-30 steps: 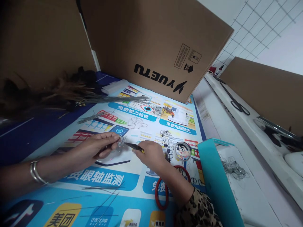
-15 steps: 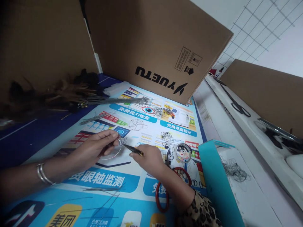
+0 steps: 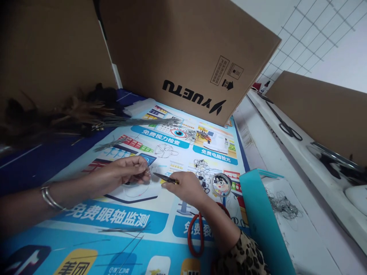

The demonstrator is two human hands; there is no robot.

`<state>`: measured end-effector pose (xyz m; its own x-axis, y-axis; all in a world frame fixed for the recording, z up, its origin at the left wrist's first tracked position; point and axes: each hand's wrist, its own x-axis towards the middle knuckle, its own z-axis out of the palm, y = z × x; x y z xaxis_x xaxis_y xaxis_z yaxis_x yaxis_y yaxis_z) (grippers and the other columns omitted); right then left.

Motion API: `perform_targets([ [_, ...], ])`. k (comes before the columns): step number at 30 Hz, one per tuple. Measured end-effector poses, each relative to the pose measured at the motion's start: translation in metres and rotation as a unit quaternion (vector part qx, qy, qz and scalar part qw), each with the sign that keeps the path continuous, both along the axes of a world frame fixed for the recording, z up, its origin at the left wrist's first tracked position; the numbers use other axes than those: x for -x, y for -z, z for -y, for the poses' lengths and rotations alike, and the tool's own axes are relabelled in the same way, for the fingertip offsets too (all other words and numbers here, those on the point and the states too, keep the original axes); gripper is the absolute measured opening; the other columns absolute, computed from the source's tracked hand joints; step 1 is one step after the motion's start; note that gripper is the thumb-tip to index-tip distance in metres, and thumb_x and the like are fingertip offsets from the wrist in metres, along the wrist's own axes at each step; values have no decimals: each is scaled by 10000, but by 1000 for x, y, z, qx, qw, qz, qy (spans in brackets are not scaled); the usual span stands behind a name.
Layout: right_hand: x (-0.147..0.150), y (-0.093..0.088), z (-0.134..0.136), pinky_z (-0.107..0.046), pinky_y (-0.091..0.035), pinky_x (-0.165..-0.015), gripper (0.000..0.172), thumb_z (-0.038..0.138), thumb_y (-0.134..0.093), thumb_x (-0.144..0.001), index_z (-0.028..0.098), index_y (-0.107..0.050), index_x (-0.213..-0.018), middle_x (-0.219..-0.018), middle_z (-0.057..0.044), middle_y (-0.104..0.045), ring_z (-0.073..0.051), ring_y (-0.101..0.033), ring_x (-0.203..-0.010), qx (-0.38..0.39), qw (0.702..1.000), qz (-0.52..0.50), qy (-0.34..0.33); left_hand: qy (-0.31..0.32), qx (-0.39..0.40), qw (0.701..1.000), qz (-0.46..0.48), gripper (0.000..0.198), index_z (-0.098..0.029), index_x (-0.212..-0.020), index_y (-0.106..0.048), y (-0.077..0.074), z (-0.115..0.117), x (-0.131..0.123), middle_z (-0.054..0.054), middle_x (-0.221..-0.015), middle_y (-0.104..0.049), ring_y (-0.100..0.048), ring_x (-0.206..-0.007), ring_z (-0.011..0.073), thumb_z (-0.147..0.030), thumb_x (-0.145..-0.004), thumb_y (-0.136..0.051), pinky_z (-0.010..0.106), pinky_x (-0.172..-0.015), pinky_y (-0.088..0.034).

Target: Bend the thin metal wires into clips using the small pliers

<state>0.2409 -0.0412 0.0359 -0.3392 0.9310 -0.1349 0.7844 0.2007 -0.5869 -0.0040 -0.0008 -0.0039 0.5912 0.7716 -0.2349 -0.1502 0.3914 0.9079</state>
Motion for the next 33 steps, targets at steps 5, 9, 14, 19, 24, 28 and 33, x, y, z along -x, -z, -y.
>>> perform_targets([
  [5, 1, -3, 1, -223, -272, -551, 249, 391, -667, -857, 194, -661, -705, -665, 30, -599, -113, -530, -637, -9, 999, 25, -26, 33, -8, 999, -18, 234, -202, -959, -656, -7, -5, 3, 92, -831, -738, -655, -802, 217, -387, -823, -702, 291, -713, -474],
  [9, 3, -2, 2, -222, -287, -569, 237, 390, -668, -857, 200, -657, -716, -677, 31, -598, -116, -535, -647, -4, 999, 27, -37, 66, -43, 996, -49, 242, -208, -976, -699, -6, -12, 5, 83, -815, -730, -617, -703, 180, -383, -809, -719, 244, -605, -424],
  [14, 6, -2, 3, -220, -304, -576, 232, 377, -685, -848, 194, -651, -709, -680, 23, -613, -122, -545, -650, 5, 999, 19, -37, 121, -91, 985, -88, 162, -212, -790, -725, -5, -17, 8, 39, -702, -692, -508, -549, 125, -361, -744, -769, 217, -500, -354],
  [19, 7, -2, 4, -219, -303, -583, 218, 382, -678, -854, 190, -668, -750, -720, 15, -634, -123, -554, -672, 14, 999, 13, -38, 165, -92, 973, -132, 183, -207, -791, -747, -8, -16, 10, 24, -653, -689, -441, -486, 106, -386, -750, -746, 207, -449, -318],
  [24, 7, -1, 4, -222, -278, -579, 248, 406, -661, -864, 187, -655, -748, -711, 19, -616, -116, -540, -673, 21, 999, 12, -36, 180, -84, 970, -141, 177, -197, -815, -736, -4, -16, 10, -16, -609, -649, -454, -506, 83, -373, -802, -722, 178, -478, -348],
  [28, 9, 2, 5, -222, -261, -577, 270, 416, -668, -858, 189, -630, -717, -672, 32, -574, -110, -524, -664, 24, 999, 12, -31, 179, -81, 971, -139, 203, -183, -780, -681, -2, -14, 9, -20, -605, -635, -486, -511, 86, -380, -818, -717, 188, -492, -384],
  [33, 12, 5, 6, -220, -265, -593, 266, 421, -675, -854, 190, -643, -727, -679, 29, -577, -112, -526, -685, 22, 1000, 13, -18, 187, -77, 970, -135, 233, -183, -900, -700, -2, -11, 11, -20, -614, -617, -515, -518, 92, -408, -840, -701, 203, -510, -406],
])
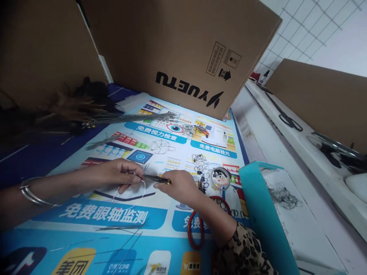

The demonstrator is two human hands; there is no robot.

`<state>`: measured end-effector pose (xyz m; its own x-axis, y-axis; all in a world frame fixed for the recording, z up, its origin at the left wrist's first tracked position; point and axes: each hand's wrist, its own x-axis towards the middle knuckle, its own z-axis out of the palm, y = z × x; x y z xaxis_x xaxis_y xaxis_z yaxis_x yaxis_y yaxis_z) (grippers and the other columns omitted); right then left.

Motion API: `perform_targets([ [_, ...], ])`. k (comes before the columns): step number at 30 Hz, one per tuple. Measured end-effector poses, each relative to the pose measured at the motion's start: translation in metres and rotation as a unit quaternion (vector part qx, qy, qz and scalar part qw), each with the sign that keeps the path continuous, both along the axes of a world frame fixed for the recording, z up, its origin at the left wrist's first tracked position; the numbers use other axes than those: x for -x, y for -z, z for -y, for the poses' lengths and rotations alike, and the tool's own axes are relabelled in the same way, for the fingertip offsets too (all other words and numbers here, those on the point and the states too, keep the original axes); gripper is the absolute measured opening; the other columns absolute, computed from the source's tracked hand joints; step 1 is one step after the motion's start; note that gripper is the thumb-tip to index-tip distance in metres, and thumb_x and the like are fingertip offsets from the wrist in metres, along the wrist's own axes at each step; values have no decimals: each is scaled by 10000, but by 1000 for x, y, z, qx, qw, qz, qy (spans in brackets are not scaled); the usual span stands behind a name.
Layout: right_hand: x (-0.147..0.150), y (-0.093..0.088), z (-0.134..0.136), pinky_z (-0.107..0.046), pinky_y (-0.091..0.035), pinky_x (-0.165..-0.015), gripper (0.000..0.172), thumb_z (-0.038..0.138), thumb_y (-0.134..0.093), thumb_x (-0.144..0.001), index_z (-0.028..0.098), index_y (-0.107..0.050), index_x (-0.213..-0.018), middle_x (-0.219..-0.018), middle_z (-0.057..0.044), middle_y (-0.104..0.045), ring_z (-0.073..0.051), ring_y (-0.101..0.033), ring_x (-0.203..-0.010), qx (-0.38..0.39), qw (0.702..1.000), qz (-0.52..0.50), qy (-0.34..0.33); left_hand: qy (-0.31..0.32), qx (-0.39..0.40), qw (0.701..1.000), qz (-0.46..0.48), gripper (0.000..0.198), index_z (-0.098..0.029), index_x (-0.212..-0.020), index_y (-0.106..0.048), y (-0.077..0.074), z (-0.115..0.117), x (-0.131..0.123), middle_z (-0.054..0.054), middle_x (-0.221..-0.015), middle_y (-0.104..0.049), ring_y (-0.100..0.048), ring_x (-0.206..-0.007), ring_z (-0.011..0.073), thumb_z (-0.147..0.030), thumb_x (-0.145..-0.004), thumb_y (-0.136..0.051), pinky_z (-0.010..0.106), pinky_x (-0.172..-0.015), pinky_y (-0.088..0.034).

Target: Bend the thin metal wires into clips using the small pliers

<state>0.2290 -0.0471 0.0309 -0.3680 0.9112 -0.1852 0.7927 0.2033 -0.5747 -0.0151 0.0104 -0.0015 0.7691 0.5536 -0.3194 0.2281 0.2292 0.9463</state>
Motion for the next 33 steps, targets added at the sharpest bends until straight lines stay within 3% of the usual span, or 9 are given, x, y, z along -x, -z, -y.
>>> perform_targets([
  [6, 1, 3, 0, -220, -254, -579, 264, 417, -672, -857, 189, -657, -725, -662, 31, -574, -109, -513, -662, -5, 1000, -16, 10, -23, 18, 999, -15, 266, -197, -860, -738, 4, 1, -1, -20, -644, -591, -470, -493, 85, -446, -770, -753, 203, -472, -402],
  [11, 1, 8, 1, -216, -267, -580, 244, 400, -673, -856, 189, -665, -733, -668, 32, -584, -107, -516, -659, -11, 999, -46, 17, -37, -14, 999, -36, 280, -195, -791, -730, 2, 4, -5, -46, -547, -502, -337, -440, 64, -475, -779, -723, 183, -404, -256],
  [16, 3, 13, 2, -213, -272, -574, 240, 409, -670, -851, 191, -673, -750, -683, 29, -592, -107, -528, -662, -24, 998, -57, 32, -45, -28, 997, -53, 309, -185, -821, -726, 3, 5, -3, -54, -520, -456, -311, -431, 66, -492, -787, -707, 192, -399, -215],
  [33, 10, 22, 6, -215, -303, -597, 251, 397, -655, -869, 177, -661, -750, -706, 12, -596, -120, -540, -700, -66, 994, -75, 42, -68, -24, 997, -15, 231, -187, -768, -683, 0, 10, -6, -57, -576, -511, -336, -441, 55, -415, -792, -708, 169, -400, -263],
])
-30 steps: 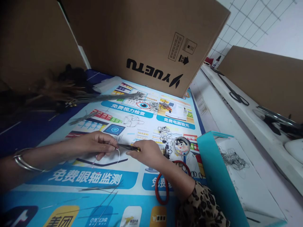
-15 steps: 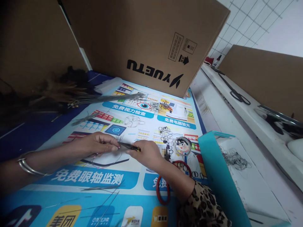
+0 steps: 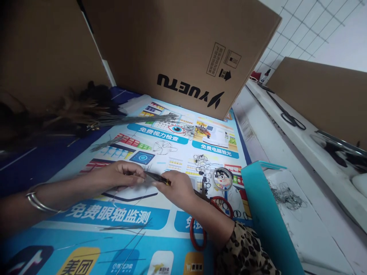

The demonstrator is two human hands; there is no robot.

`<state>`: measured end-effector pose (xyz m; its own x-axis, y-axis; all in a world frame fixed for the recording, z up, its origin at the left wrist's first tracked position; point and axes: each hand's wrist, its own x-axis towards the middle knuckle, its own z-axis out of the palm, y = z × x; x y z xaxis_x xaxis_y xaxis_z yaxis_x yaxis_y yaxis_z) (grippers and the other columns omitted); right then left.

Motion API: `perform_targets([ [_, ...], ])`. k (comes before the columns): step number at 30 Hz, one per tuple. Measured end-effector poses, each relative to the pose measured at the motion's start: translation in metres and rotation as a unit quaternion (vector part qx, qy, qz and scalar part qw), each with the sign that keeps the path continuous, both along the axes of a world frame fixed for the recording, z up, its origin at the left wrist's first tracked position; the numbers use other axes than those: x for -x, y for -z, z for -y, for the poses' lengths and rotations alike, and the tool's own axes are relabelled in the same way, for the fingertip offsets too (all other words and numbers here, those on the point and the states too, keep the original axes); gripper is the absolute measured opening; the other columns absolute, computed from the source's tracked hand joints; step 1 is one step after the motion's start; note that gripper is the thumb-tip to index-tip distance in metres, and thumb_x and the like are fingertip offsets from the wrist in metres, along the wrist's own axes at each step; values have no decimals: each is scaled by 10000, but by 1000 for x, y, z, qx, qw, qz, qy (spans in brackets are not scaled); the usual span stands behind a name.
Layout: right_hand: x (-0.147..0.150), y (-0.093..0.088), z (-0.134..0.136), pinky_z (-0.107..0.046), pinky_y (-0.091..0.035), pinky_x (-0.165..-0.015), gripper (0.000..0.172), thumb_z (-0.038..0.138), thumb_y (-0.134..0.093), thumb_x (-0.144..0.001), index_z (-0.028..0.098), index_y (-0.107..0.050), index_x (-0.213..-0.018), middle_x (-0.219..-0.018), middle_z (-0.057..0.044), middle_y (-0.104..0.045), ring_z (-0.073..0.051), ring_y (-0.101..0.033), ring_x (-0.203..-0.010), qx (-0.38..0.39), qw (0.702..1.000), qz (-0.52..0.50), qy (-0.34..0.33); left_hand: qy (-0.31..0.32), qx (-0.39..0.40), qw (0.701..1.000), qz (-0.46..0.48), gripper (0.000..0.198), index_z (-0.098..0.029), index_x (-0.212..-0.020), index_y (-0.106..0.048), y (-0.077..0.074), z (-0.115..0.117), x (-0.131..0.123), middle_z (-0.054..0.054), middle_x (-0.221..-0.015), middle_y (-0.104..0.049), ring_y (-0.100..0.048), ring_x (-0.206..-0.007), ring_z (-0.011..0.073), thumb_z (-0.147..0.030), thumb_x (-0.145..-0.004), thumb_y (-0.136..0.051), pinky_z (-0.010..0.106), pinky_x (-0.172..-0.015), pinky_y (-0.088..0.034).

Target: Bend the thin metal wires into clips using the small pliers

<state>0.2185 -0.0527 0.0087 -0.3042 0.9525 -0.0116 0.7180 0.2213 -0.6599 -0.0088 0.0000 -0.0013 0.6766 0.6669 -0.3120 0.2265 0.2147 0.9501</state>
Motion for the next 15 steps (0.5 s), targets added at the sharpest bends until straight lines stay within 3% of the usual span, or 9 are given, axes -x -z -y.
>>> perform_targets([
  [8, -3, -7, -4, -219, -315, -610, 241, 408, -633, -891, 190, -669, -795, -746, 6, -616, -128, -550, -731, 4, 999, 51, -13, -33, -18, 999, -17, 208, -189, -754, -638, -5, 1, -2, -62, -586, -469, -336, -475, 77, -393, -770, -682, 176, -410, -294],
  [15, -7, -3, -4, -249, -353, -680, 215, 407, -652, -884, 195, -685, -860, -834, -28, -656, -164, -566, -830, -67, 984, 161, -43, -33, -74, 994, -68, 130, -177, -731, -613, 0, -3, -2, -66, -568, -425, -327, -478, 79, -307, -729, -619, 192, -437, -266],
])
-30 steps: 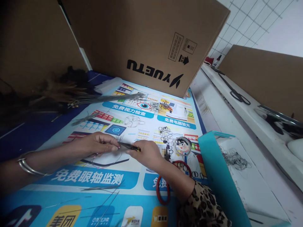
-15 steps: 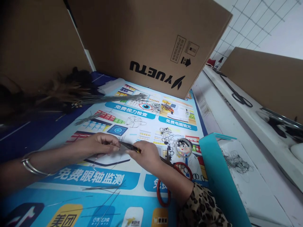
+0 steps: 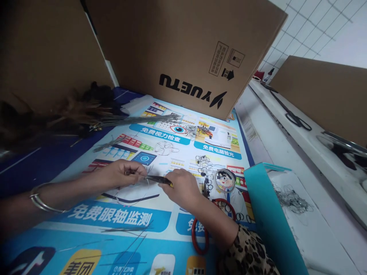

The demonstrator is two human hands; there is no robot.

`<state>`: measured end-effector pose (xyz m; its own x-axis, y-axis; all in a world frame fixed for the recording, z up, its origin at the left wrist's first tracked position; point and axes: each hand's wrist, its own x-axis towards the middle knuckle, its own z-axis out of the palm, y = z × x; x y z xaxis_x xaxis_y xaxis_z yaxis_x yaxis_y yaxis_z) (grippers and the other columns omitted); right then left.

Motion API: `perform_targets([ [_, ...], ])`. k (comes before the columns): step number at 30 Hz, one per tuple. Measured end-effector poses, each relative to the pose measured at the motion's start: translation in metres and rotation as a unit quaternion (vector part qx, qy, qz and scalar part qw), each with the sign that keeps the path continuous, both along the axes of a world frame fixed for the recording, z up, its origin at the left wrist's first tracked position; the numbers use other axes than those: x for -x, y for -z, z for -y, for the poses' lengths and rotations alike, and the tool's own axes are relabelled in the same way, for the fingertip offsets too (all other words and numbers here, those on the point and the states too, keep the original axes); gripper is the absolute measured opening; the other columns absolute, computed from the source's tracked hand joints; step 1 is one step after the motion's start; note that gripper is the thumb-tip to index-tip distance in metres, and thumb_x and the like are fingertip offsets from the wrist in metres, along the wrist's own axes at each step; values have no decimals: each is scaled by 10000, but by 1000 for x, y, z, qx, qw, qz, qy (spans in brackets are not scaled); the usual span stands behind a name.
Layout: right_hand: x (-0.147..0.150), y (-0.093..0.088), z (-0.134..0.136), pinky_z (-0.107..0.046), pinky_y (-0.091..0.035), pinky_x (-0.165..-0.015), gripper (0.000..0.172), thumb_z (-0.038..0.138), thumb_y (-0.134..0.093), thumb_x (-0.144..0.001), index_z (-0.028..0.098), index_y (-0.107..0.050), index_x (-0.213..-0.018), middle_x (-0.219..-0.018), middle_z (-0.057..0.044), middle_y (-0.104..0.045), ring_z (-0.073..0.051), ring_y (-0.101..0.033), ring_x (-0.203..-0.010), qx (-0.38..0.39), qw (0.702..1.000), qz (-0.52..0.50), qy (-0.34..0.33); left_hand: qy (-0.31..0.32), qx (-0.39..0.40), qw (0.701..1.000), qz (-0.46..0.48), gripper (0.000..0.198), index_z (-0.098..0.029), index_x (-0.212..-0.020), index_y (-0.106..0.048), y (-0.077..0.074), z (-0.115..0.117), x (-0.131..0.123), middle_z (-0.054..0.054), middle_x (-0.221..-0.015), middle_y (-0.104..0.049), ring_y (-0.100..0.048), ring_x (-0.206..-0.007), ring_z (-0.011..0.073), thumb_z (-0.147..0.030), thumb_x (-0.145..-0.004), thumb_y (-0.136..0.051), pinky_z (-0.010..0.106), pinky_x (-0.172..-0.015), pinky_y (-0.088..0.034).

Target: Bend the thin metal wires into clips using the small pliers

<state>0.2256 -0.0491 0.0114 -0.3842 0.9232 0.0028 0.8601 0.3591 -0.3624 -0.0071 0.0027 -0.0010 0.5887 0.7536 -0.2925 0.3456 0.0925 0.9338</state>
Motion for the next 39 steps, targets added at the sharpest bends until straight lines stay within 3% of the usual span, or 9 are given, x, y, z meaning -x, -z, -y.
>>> perform_targets([
  [6, 0, 6, 1, -280, -377, -736, 197, 391, -655, -887, 195, -679, -883, -871, -40, -668, -183, -561, -867, -60, 997, 53, -7, 29, -76, 997, 1, 128, -175, -692, -601, 5, -1, -2, -41, -597, -474, -393, -547, 100, -286, -745, -568, 211, -515, -311],
  [14, 1, 5, 3, -305, -377, -768, 187, 364, -603, -923, 195, -680, -902, -901, -53, -682, -198, -565, -891, -81, 992, 88, -27, 37, -140, 989, -31, 127, -177, -711, -619, 6, 2, -2, -36, -617, -501, -430, -582, 114, -269, -747, -541, 218, -562, -341],
  [30, 0, 9, 2, -292, -353, -723, 205, 361, -561, -945, 201, -676, -890, -894, -51, -676, -186, -555, -861, -84, 989, 106, -59, 51, -149, 986, -52, 105, -181, -683, -592, 3, 5, -3, -38, -599, -485, -417, -563, 108, -242, -708, -511, 203, -535, -317],
  [39, 0, 8, 1, -278, -362, -694, 265, 426, -550, -951, 208, -688, -892, -874, -46, -691, -175, -582, -837, -60, 993, 87, -48, 43, -153, 987, -35, 132, -172, -700, -611, 9, 5, -3, -30, -597, -490, -405, -546, 100, -278, -714, -535, 208, -518, -320],
])
